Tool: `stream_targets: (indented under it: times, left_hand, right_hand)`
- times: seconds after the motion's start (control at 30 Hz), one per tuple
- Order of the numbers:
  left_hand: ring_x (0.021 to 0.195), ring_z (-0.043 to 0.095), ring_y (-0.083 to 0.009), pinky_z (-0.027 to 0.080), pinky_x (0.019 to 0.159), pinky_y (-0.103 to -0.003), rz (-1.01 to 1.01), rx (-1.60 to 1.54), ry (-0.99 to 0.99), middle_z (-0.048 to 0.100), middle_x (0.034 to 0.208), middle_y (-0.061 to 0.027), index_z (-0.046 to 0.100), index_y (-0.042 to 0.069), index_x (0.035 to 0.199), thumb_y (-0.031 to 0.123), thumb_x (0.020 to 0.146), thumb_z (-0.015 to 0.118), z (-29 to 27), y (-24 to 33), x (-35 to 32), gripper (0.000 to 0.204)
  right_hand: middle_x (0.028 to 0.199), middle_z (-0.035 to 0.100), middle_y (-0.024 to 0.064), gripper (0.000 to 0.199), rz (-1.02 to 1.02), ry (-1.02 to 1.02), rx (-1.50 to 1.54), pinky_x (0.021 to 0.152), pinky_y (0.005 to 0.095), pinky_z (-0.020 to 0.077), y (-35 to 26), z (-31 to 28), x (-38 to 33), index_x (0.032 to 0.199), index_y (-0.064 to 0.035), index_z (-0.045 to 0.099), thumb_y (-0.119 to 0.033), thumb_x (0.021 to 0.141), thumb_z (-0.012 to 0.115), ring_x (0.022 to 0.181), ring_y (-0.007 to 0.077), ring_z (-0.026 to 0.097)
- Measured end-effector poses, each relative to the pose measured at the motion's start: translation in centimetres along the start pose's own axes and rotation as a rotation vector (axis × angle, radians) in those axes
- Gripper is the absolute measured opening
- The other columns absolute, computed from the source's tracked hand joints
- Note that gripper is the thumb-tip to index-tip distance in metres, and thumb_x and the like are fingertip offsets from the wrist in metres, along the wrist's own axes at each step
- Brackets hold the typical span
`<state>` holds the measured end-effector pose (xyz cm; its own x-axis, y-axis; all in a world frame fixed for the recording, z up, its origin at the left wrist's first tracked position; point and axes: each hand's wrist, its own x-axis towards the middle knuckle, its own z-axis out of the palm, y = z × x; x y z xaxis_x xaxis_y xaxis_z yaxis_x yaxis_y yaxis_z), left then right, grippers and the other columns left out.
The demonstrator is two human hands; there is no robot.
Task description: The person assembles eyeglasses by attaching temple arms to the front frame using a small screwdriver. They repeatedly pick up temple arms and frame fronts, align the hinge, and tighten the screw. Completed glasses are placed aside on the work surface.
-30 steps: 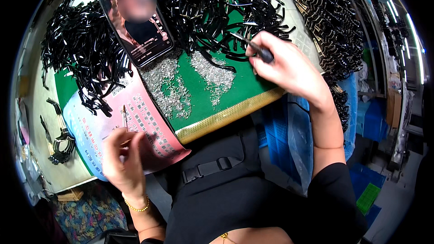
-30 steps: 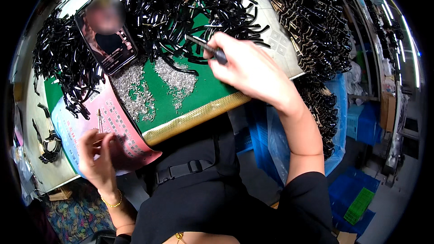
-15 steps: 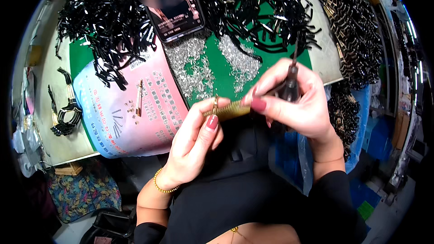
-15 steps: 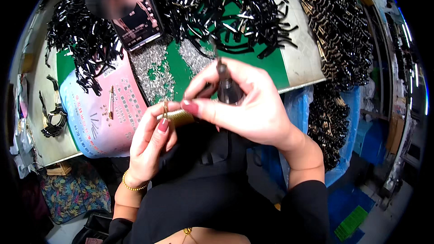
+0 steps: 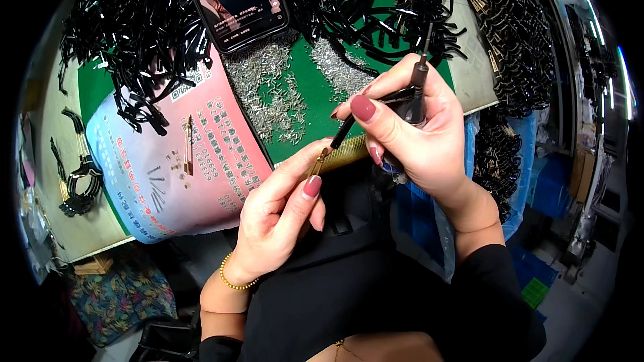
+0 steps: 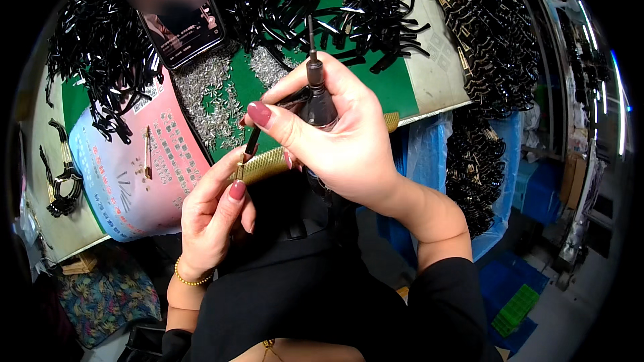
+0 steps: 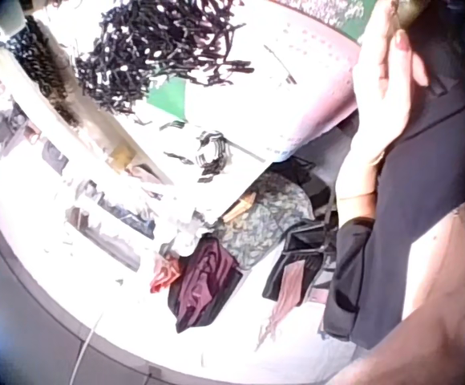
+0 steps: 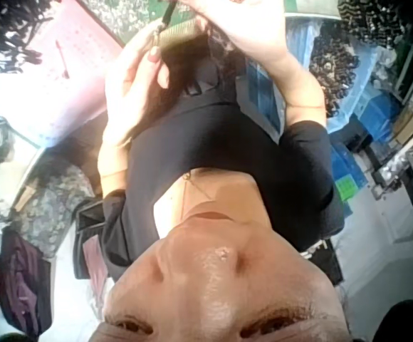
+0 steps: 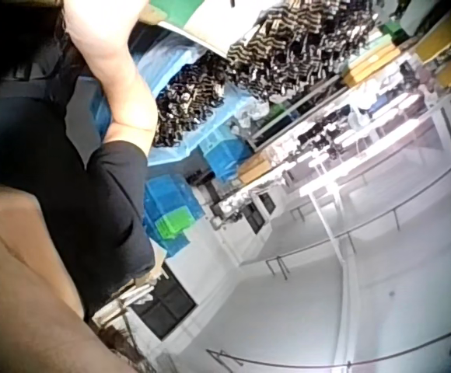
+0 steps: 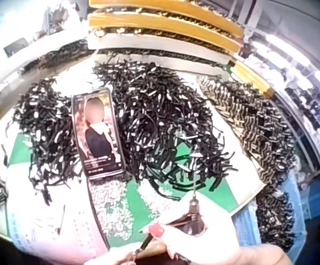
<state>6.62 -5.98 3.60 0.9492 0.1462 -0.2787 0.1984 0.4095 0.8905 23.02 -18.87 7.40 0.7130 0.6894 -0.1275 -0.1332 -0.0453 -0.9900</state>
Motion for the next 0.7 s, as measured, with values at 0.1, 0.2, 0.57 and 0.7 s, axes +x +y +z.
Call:
stream_targets:
  times: [0.1,0.2,0.57,0.7]
  left_hand:
    - [0.067,0.058,-0.0065,0.045,0.06,-0.02,0.0,0.014,0.007,0.065,0.104,-0.0048,0.049,-0.001,0.146,0.007,0.106,0.05,0.1,-0.1,0.0,0.04]
    - [0.069,0.06,-0.0073,0.048,0.063,-0.022,-0.009,0.047,0.002,0.066,0.095,-0.0038,0.049,-0.002,0.146,0.006,0.106,0.05,0.5,-0.3,0.2,0.04]
    - [0.064,0.059,-0.0104,0.048,0.065,-0.024,0.0,0.374,0.19,0.07,0.085,-0.0076,0.045,-0.002,0.137,0.004,0.106,0.046,0.0,0.2,-0.5,0.031]
    - [0.057,0.055,-0.0061,0.045,0.054,-0.022,0.056,0.366,0.208,0.073,0.112,-0.0146,0.041,-0.002,0.137,0.004,0.107,0.045,1.3,0.2,0.6,0.031]
  right_hand:
    - [0.087,0.068,0.0102,0.015,0.01,-0.025,-0.002,0.05,0.0186,0.045,-0.1,0.0,0.1,0.098,-0.0037,0.055,-0.006,0.095,0.07,0.057,0.004,0.056]
    - [0.077,0.059,-0.0031,0.016,0.053,-0.004,0.022,0.049,0.0178,0.0415,0.7,0.4,-0.6,0.097,-0.0045,0.061,-0.01,0.092,0.076,0.058,0.0012,0.053]
    - [0.099,0.055,0.0138,0.03,-0.125,-0.381,-1.226,0.063,0.0403,0.0525,-1.5,-4.9,-1.5,0.123,-0.0065,0.055,-0.013,0.095,0.063,0.079,0.032,0.066]
    - [0.087,0.051,0.0118,0.039,-0.229,-0.44,-1.38,0.05,0.0336,0.0494,-0.8,-4.9,-1.4,0.131,-0.0158,0.06,-0.011,0.092,0.064,0.067,0.0239,0.065]
